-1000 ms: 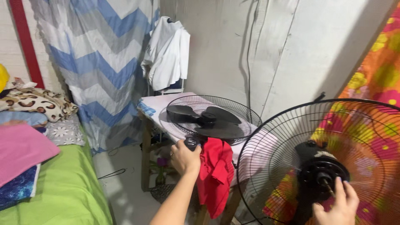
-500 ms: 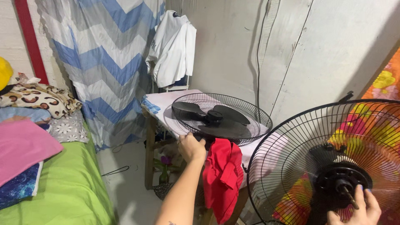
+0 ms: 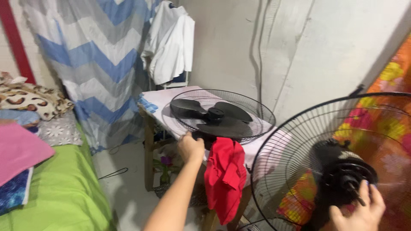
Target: The person disassembles a standing electric fan by removing the front grille, unscrewing the central hub nut, and detaching the fan blades. They then wipe the exposed motor housing with a red cloth. The removed parts are placed on a nearby table.
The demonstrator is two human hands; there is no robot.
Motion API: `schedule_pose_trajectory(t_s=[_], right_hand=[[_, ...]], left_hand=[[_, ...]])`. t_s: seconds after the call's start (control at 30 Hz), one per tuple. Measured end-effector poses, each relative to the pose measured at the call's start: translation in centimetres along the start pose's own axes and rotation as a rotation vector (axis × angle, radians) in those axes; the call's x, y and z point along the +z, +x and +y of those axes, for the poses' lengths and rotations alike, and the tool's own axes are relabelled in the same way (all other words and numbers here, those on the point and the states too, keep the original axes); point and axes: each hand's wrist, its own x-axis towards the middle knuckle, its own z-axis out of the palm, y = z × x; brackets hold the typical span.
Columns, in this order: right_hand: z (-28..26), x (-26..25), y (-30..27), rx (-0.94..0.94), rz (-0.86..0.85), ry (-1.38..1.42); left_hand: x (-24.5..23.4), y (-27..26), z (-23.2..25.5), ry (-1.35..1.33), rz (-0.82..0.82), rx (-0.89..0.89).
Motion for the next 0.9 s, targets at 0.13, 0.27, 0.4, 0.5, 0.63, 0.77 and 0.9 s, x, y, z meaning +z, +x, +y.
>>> schedule_pose_trajectory(t_s=[0.13, 0.27, 0.4, 0.5, 0.63, 0.77, 0.9], right_hand=[[-3.3, -2.0, 0.9, 0.073, -0.077, -0.039], [-6.3, -4.0, 1.6, 0.105, -0.130, -0.006], [-8.7, -5.3, 2.6, 0.230, -0.176, 0.094], [-9.7, -6.0, 3.4, 0.235, -0.179, 0.096], [-10.3, -6.6, 3.8, 0.231, -0.180, 0.103], [-10.5, -7.1, 3.8, 0.256, -0.190, 0.128], [-10.2, -7.8, 3.9, 0.298, -0.224, 0.174]], left_hand=[[-2.8, -2.8, 2.9, -0.076, 0.247, 0.107], [-5.4, -7.0, 7.1, -0.211, 0.318, 0.394], [-7.0, -12.0, 11.7, -0.371, 0.313, 0.756], [-7.6, -15.7, 14.6, -0.441, 0.216, 0.890], [-7.1, -19.7, 16.9, -0.468, 0.059, 0.994], [-5.4, -22.6, 17.8, -0.436, -0.184, 0.986], [-3.3, -25.0, 18.2, -0.331, -0.402, 1.029]])
